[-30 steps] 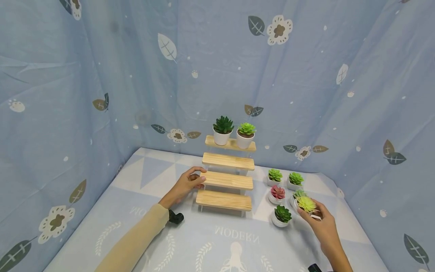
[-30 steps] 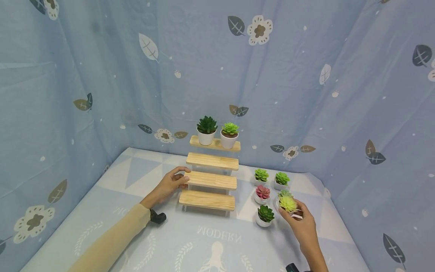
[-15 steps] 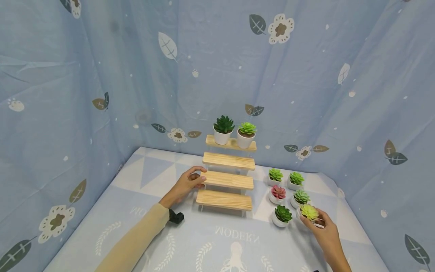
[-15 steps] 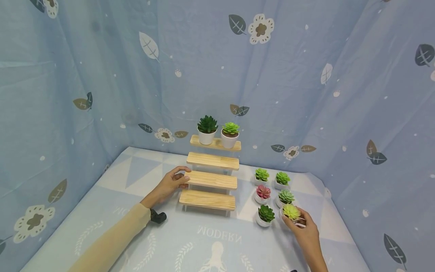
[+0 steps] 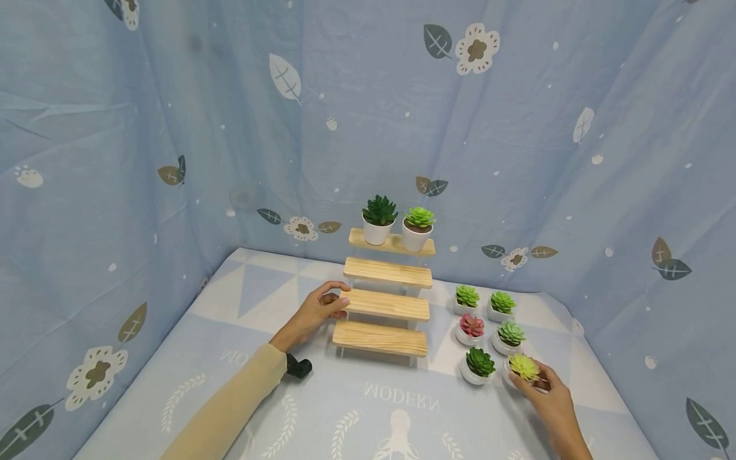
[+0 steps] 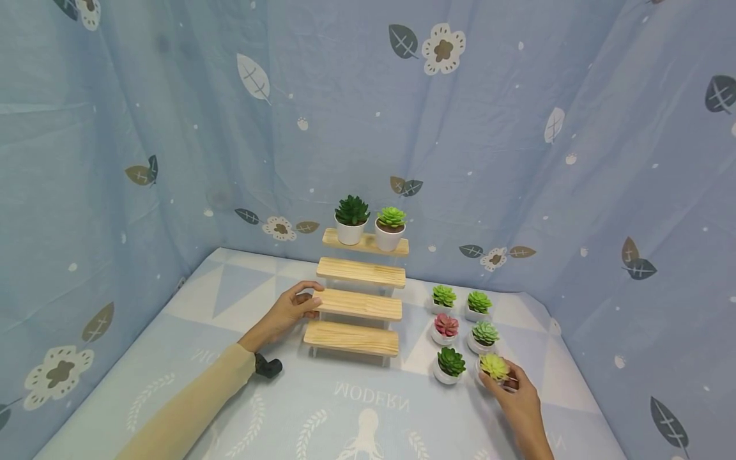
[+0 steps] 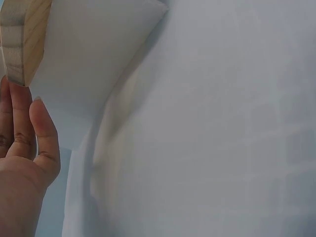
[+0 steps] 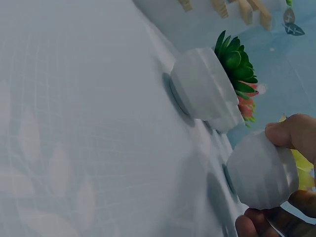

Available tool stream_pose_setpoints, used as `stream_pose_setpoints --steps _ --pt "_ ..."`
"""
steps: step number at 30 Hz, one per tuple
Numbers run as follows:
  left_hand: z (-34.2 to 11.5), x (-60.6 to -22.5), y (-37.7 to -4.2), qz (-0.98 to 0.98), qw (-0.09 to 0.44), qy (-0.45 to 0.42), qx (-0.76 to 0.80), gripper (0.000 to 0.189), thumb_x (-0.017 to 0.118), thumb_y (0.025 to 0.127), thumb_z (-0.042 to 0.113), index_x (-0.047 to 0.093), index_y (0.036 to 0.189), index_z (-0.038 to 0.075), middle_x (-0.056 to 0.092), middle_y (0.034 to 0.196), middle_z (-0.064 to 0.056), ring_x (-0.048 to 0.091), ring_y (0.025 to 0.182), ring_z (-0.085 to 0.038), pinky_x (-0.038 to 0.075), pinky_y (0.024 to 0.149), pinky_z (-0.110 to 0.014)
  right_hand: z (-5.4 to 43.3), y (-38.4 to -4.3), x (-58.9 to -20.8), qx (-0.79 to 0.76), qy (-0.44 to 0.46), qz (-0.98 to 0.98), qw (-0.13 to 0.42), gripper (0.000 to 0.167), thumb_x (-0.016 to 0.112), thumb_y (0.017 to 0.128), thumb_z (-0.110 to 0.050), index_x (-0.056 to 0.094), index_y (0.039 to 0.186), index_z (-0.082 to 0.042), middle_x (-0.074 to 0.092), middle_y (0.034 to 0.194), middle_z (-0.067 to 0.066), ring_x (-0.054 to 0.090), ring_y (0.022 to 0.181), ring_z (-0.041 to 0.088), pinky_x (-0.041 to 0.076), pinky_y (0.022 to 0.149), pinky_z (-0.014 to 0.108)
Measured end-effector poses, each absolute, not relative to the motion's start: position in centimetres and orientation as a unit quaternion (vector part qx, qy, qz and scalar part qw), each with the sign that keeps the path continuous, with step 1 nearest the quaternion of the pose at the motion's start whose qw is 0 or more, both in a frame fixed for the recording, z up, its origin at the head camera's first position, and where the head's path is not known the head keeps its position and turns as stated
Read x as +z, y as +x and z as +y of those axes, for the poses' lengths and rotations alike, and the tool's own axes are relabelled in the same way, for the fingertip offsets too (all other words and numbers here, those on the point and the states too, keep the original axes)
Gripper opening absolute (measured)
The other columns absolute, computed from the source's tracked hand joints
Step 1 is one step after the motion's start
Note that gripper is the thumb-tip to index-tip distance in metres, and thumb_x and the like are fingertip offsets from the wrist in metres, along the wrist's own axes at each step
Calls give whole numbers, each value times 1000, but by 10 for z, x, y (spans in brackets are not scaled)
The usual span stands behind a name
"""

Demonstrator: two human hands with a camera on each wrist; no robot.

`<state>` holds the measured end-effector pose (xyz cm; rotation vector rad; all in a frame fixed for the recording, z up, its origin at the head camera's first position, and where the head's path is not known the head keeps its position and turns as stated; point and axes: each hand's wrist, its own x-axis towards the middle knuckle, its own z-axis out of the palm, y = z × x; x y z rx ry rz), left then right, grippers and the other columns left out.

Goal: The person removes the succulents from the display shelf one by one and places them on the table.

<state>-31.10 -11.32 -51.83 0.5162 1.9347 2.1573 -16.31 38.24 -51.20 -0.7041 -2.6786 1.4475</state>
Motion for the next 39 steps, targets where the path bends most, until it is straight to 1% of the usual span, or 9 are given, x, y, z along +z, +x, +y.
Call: stream_pose_setpoints --steps 6,12,16,20,26,31,35,37,39 --pt "-113 -518 -311 654 99 175 730 40 70 101 22 57 138 11 61 98 -16 66 101 -49 59 89 -46 385 -164 -518 449 -233 -863 6 106 76 84 -66 35 154 1 47 128 21 46 113 31 45 75 32" --pt "-113 -519 -312 651 99 178 732 40 69 102 21 56 138 10 61 97 -14 62 104 -55 59 89 -45 386 -164 -520 447 -234 -863 -1 105 76 84 -65 35 154 1 47 128 22 47 112 32 46 74 33" --pt "-113 -518 -312 650 98 178 733 40 69 102 20 56 138 11 61 97 -14 61 106 -58 59 89 -45 386 -164 -522 448 -235 -863 -1 107 77 84 -66 34 154 2 46 132 25 47 116 35 46 74 31" --pt "-113 -518 -311 652 96 177 731 39 69 102 19 56 138 10 61 97 -14 63 104 -55 59 89 -46 386 -164 -523 449 -232 -863 -4 110 75 83 -68 32 155 3 44 137 27 47 122 38 46 78 31" --pt "-113 -519 -311 651 97 178 731 39 69 102 20 57 138 11 62 98 -14 62 105 -56 59 89 -46 387 -164 -523 460 -217 -861 -18 110 76 85 -65 29 157 3 40 146 29 45 127 41 49 85 37" --pt "-114 -519 -311 651 97 180 731 39 68 102 21 56 138 11 62 98 -14 61 105 -58 59 89 -45 389 -163 -519 468 -199 -860 -46 109 77 88 -59 23 159 3 37 149 32 44 131 45 49 93 46" --pt "-114 -519 -311 653 96 179 730 40 68 102 20 56 139 11 62 98 -14 63 104 -55 59 88 -44 392 -164 -511 464 -185 -863 -69 112 75 89 -60 16 162 0 29 153 34 39 136 50 45 100 58" --pt "-114 -519 -311 654 97 178 728 40 69 102 21 56 139 11 62 98 -14 64 103 -53 59 89 -43 393 -163 -506 460 -179 -867 -71 113 74 89 -62 14 164 -3 26 155 33 37 137 50 43 102 60" --pt "-114 -519 -311 656 97 178 727 40 69 102 21 56 139 11 62 98 -13 65 103 -51 59 89 -43 394 -163 -499 462 -174 -867 -66 111 73 90 -60 13 164 -4 25 158 32 35 138 48 42 103 60"
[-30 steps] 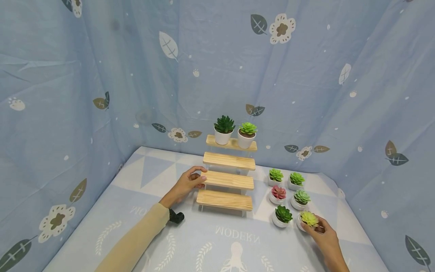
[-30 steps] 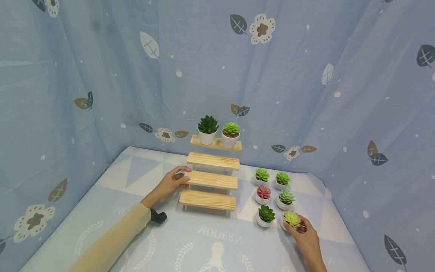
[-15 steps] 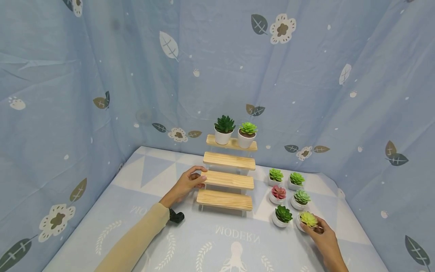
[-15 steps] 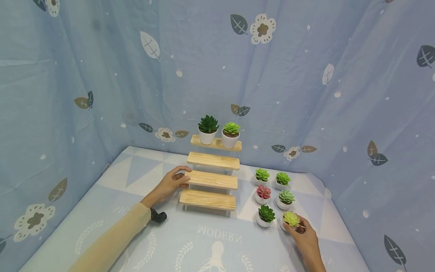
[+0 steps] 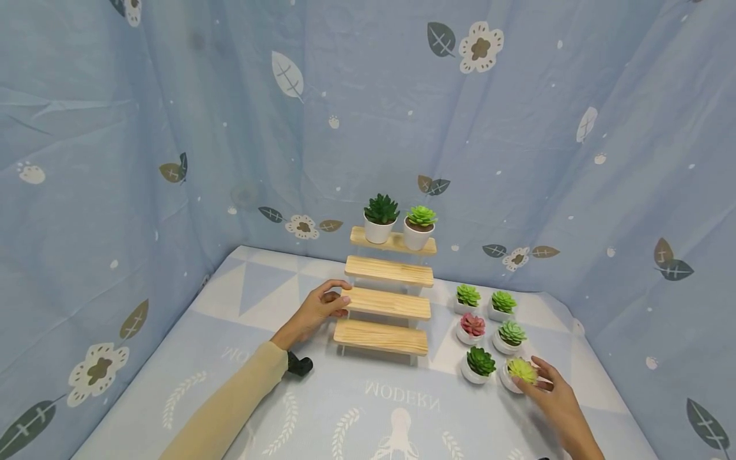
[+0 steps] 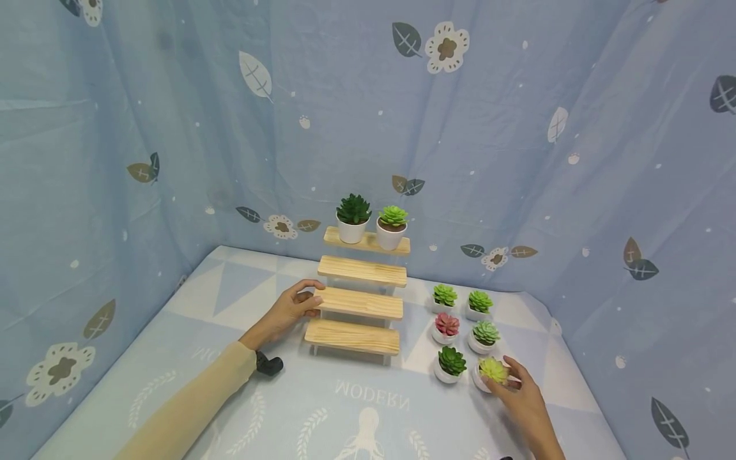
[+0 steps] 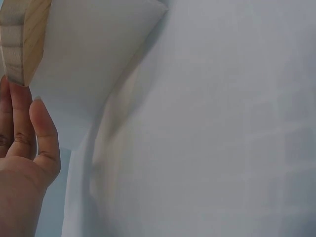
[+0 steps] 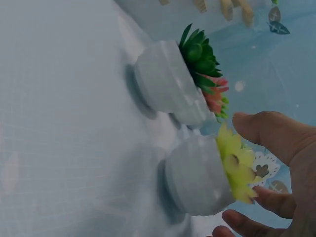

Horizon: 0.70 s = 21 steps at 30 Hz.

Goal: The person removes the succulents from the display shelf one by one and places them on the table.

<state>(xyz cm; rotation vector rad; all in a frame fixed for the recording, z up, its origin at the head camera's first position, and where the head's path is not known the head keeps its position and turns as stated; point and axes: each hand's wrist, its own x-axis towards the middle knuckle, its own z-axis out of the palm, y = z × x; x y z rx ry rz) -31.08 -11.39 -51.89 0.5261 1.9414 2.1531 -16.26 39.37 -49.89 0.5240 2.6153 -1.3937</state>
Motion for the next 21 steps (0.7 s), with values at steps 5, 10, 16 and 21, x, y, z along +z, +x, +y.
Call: stream_pose_setpoints --steps 5,10,16,21 --pt "-113 -520 -311 654 96 180 729 39 69 102 20 56 138 11 62 97 -13 68 99 -44 59 88 -43 394 -163 -478 -460 163 872 38 106 72 93 -57 12 165 -7 26 161 28 30 142 47 44 103 59" --pt "-113 -522 -312 652 96 181 730 39 68 102 20 57 138 11 62 97 -13 67 100 -48 59 88 -43 391 -167 -461 -458 156 875 -5 101 70 95 -55 15 165 -8 30 160 27 30 142 46 43 103 58" --pt "-114 -520 -311 653 98 177 730 39 69 102 21 56 138 12 62 98 -14 62 105 -57 59 88 -43 381 -175 -449 -463 131 876 -45 92 69 97 -51 22 163 -7 37 156 26 34 140 46 41 104 61" --pt "-114 -520 -312 650 100 181 732 39 69 102 21 56 138 11 62 98 -14 61 106 -58 59 89 -43 371 -184 -438 -453 88 884 -73 88 68 98 -51 28 162 -6 44 152 23 40 136 42 41 101 52"
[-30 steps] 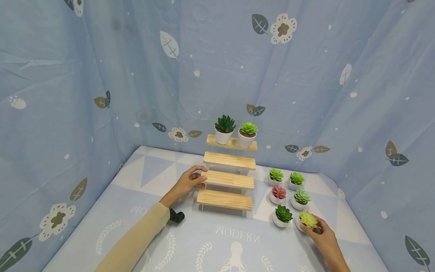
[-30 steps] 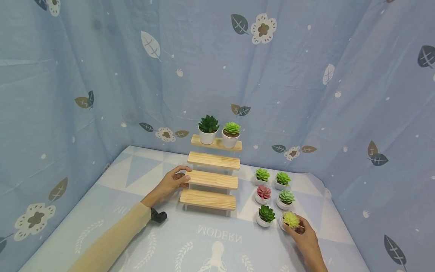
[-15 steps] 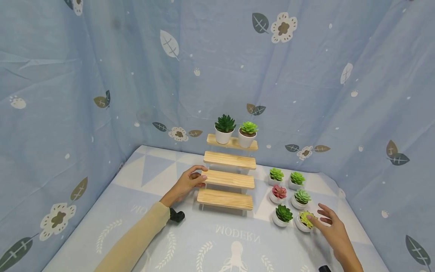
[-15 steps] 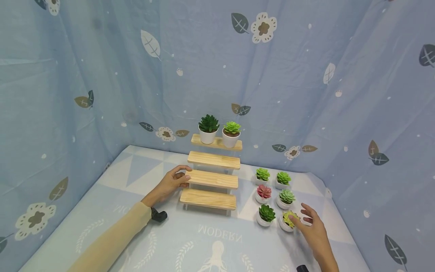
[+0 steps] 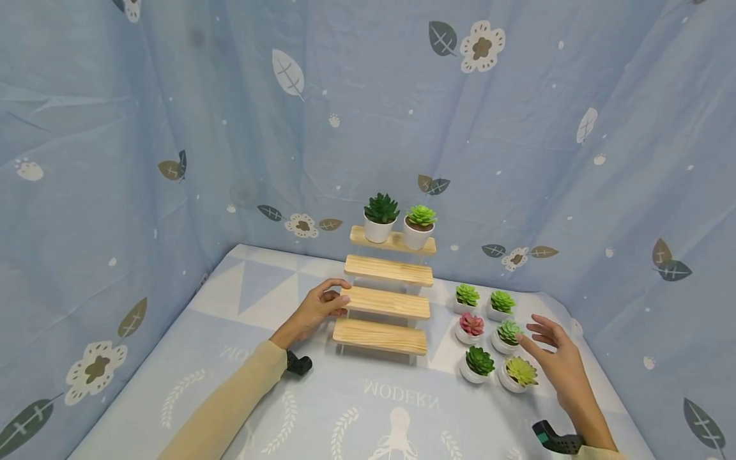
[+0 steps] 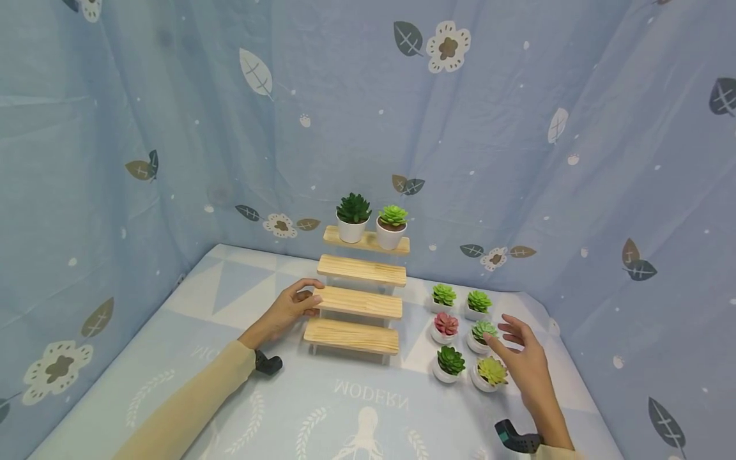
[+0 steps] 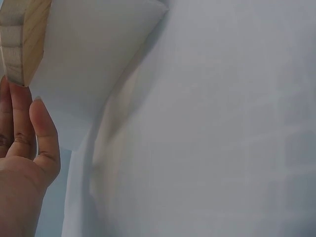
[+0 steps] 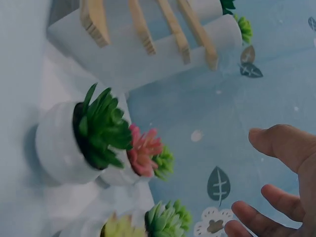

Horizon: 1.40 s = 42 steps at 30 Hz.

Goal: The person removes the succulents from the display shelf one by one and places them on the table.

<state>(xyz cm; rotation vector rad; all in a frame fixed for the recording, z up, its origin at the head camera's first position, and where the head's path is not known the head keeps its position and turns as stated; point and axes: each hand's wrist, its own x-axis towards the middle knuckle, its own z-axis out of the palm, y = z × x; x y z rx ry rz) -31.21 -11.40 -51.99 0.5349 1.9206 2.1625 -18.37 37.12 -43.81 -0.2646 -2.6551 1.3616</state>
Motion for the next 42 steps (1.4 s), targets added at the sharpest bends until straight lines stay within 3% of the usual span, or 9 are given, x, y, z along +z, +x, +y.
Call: stream_pose_setpoints --steps 5,10,13,18,22,33,42 --pt "-115 -519 -312 651 99 181 730 40 69 102 21 56 138 11 62 98 -14 62 105 -56 59 88 -43 361 -194 -427 453 -37 -887 81 79 66 101 -47 31 161 -9 47 150 19 44 133 36 42 95 32" --pt "-115 -517 -310 654 96 180 728 40 69 102 22 56 138 11 62 99 -14 63 104 -55 59 88 -43 348 -207 -414 461 7 -883 86 74 66 102 -43 32 161 -12 47 150 17 45 133 33 43 95 25" --pt "-115 -517 -310 654 96 182 728 39 68 102 21 56 138 11 62 99 -15 63 104 -55 59 88 -44 339 -216 -408 469 22 -879 85 74 67 101 -43 32 161 -14 47 150 15 46 132 32 42 98 29" --pt "-115 -517 -310 657 96 185 725 39 68 103 22 56 138 11 62 99 -15 64 103 -53 59 89 -44 326 -229 -400 491 43 -867 77 77 68 100 -43 31 162 -16 47 152 14 46 133 32 39 106 48" --pt "-114 -516 -311 657 95 187 724 40 69 102 23 56 139 11 62 99 -15 65 102 -51 59 89 -45 317 -240 -394 505 54 -858 74 79 70 99 -45 32 161 -16 46 152 15 42 138 36 37 110 56" --pt "-112 -517 -311 660 99 190 720 39 68 103 22 56 139 11 62 97 -13 68 99 -43 59 90 -45 287 -272 -382 496 56 -862 83 80 73 95 -50 37 159 -16 48 151 14 44 137 36 37 112 58" --pt "-115 -516 -312 664 98 190 716 39 68 103 22 56 138 11 63 96 -14 68 99 -46 59 90 -45 257 -302 -372 519 73 -843 125 81 76 92 -52 42 156 -16 51 149 11 49 133 34 41 110 54"
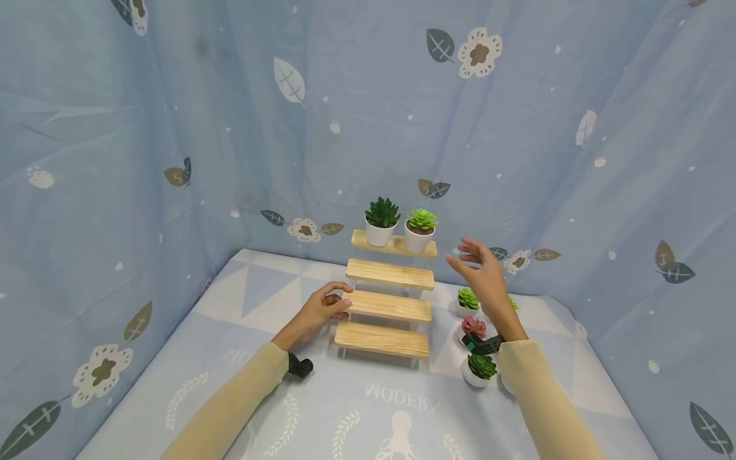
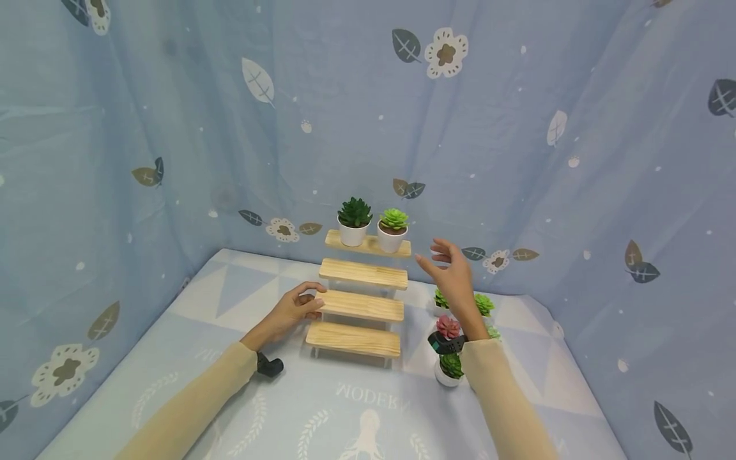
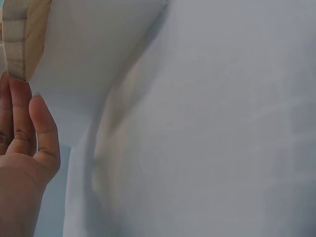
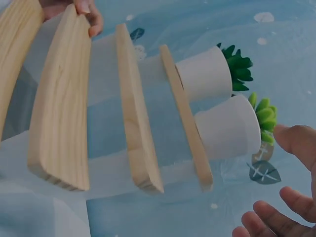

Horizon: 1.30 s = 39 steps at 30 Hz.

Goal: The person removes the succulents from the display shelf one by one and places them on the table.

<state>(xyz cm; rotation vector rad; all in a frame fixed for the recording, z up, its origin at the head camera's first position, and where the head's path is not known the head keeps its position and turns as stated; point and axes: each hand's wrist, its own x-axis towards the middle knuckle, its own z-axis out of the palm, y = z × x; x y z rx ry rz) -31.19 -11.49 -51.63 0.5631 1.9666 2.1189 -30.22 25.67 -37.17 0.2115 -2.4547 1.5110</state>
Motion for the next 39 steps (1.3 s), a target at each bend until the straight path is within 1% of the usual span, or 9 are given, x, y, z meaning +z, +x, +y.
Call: stream_pose_setpoints --steps 5,10,12,17,22,25,28,34,39 --pt "-115 -518 -311 666 96 191 715 40 68 103 23 56 139 12 63 97 -14 67 99 -48 59 88 -44 242 -313 -367 511 87 -848 110 78 76 93 -49 42 156 -18 50 151 9 48 135 31 41 111 52" --pt "-114 -516 -309 667 95 187 715 40 68 103 23 55 139 11 64 96 -13 68 98 -46 59 88 -43 229 -322 -365 514 90 -847 102 77 77 93 -48 43 156 -17 50 151 9 48 136 30 42 111 50" --pt "-113 -516 -309 667 96 185 715 40 68 103 24 56 139 12 64 96 -13 68 98 -45 59 89 -44 225 -326 -365 516 92 -845 103 79 77 92 -50 43 156 -17 49 151 8 48 136 29 43 110 50" --pt "-113 -515 -309 668 99 184 715 40 68 103 24 55 139 12 63 97 -13 66 101 -49 58 91 -45 217 -335 -364 526 100 -838 103 89 78 88 -56 40 157 -15 48 151 8 47 137 31 45 108 50" --pt "-115 -516 -309 668 97 184 715 40 68 103 25 56 139 13 63 97 -14 69 97 -42 58 90 -46 210 -343 -361 530 100 -837 96 94 78 87 -59 37 159 -14 45 152 10 45 138 33 46 107 50" --pt "-115 -517 -310 670 97 185 713 40 68 103 26 56 139 13 64 97 -14 70 95 -37 58 90 -45 206 -346 -359 528 98 -839 92 94 78 87 -58 36 160 -14 47 149 11 48 134 31 48 104 50" --pt "-116 -518 -310 671 97 187 711 41 68 103 26 55 140 13 64 97 -14 70 94 -36 58 89 -44 202 -349 -357 525 101 -840 93 91 78 89 -55 38 159 -14 51 144 12 51 128 29 51 99 49" --pt "-116 -519 -311 669 98 187 712 41 68 102 26 56 139 13 64 97 -13 70 96 -39 58 90 -45 196 -354 -356 517 101 -845 94 83 77 91 -53 42 156 -14 55 135 12 53 119 28 53 91 46" --pt "-116 -517 -311 670 100 191 710 41 68 103 25 55 140 13 63 98 -14 69 98 -42 58 90 -45 194 -357 -356 526 93 -841 85 86 77 91 -53 41 157 -13 54 135 13 53 118 29 54 92 50"
